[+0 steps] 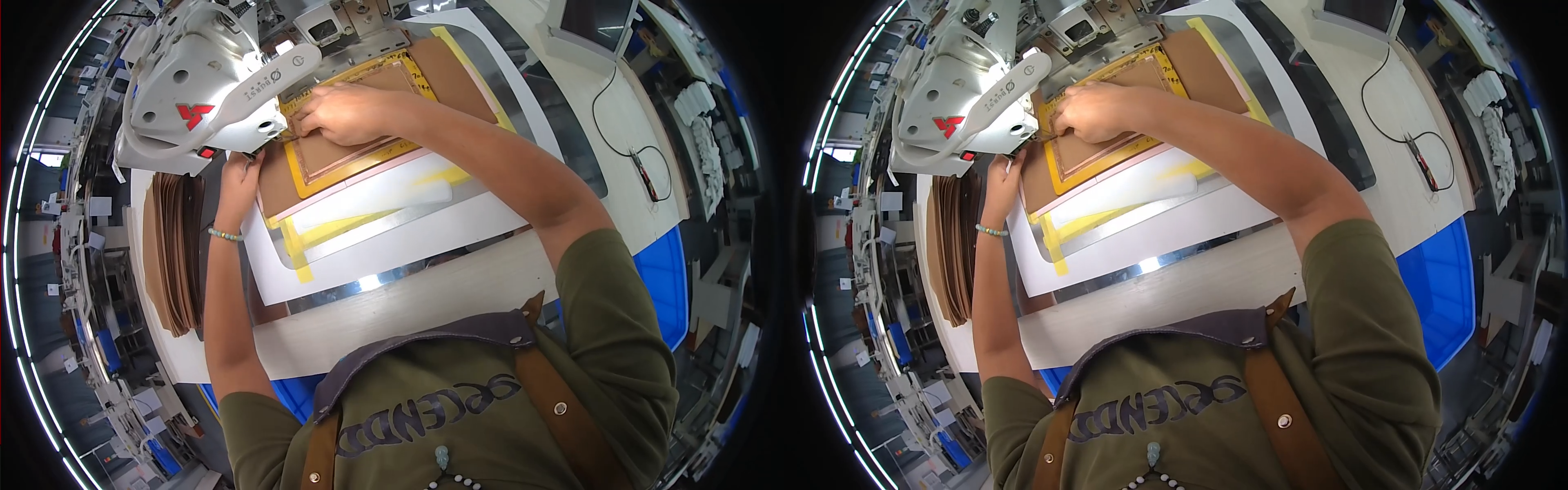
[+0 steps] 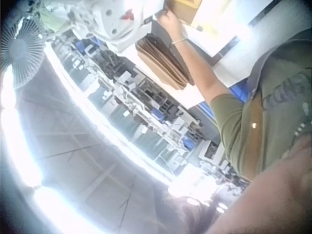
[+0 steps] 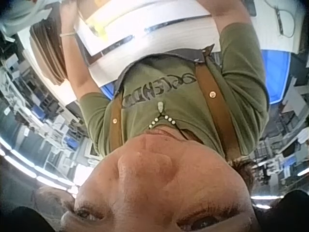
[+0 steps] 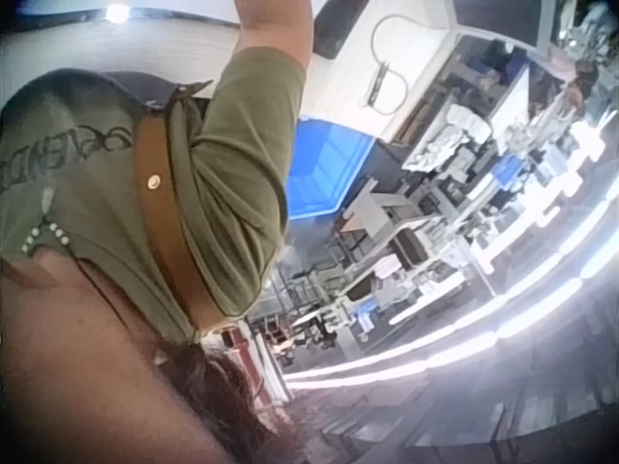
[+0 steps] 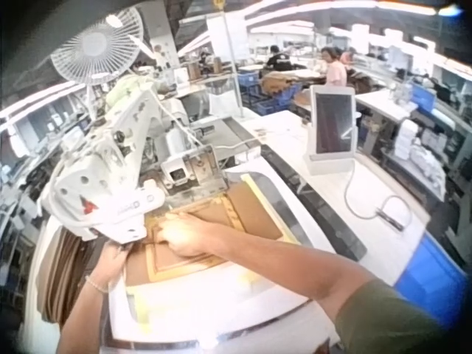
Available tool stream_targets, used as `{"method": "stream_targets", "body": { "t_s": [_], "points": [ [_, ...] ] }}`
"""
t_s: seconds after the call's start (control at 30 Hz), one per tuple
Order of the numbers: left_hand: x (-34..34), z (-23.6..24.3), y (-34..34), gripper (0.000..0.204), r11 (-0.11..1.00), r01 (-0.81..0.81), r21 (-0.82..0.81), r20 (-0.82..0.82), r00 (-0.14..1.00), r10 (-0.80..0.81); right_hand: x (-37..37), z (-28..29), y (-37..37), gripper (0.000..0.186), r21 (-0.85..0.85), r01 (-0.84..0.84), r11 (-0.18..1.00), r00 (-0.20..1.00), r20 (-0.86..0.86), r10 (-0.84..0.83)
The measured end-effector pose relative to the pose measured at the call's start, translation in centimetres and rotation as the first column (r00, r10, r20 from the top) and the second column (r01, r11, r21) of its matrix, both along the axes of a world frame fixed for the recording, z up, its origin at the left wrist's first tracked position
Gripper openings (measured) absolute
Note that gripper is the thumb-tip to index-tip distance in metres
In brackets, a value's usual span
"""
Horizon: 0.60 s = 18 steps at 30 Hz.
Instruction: Sewing a leather patch or logo label onto a leather piece using an industrial sewing machine.
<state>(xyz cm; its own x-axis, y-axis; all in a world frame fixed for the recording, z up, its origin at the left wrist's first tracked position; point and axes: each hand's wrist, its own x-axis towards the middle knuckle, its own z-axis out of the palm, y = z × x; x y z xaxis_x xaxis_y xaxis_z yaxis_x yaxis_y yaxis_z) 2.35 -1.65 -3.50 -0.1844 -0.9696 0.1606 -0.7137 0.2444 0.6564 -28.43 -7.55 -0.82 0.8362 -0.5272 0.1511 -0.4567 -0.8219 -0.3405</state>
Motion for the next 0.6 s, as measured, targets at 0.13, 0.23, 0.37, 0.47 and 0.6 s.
{"method": "stream_targets", "body": {
  "t_s": [0.13, 0.23, 0.37, 0.47, 0.6],
  "points": [
    [-0.5, 2.2, 3.7, 0.03, 0.994, 0.094, -0.059, 0.096, 0.992, -0.088, -0.2, -0.7, 0.0, 0.042, -0.023, -0.048, 0.999, 0.997, 0.054, 0.05],
    [0.0, 3.1, 6.3, 0.031, 0.988, 0.12, -0.103, 0.126, 0.986, -0.106, -0.3, -0.6, 0.6, 0.038, -0.014, -0.066, 0.998, 0.993, 0.097, 0.067],
    [-0.5, 4.1, 9.5, 0.03, 0.996, 0.037, -0.083, 0.117, 0.993, -0.027, -0.5, -0.3, 1.3, 0.032, -0.028, -0.111, 0.993, 0.991, 0.072, 0.113],
    [-2.3, 5.1, 10.4, 0.03, 0.997, 0.05, -0.066, 0.128, 0.991, -0.042, -1.2, 0.3, 2.2, 0.03, -0.046, -0.12, 0.992, 0.992, 0.042, 0.122],
    [-5.5, 5.9, 11.0, 0.03, 0.994, 0.104, 0.011, 0.071, 0.992, -0.105, -5.6, 3.2, 3.1, 0.027, -0.057, 0.022, 0.998, 0.999, -0.044, -0.025]
  ]
}}
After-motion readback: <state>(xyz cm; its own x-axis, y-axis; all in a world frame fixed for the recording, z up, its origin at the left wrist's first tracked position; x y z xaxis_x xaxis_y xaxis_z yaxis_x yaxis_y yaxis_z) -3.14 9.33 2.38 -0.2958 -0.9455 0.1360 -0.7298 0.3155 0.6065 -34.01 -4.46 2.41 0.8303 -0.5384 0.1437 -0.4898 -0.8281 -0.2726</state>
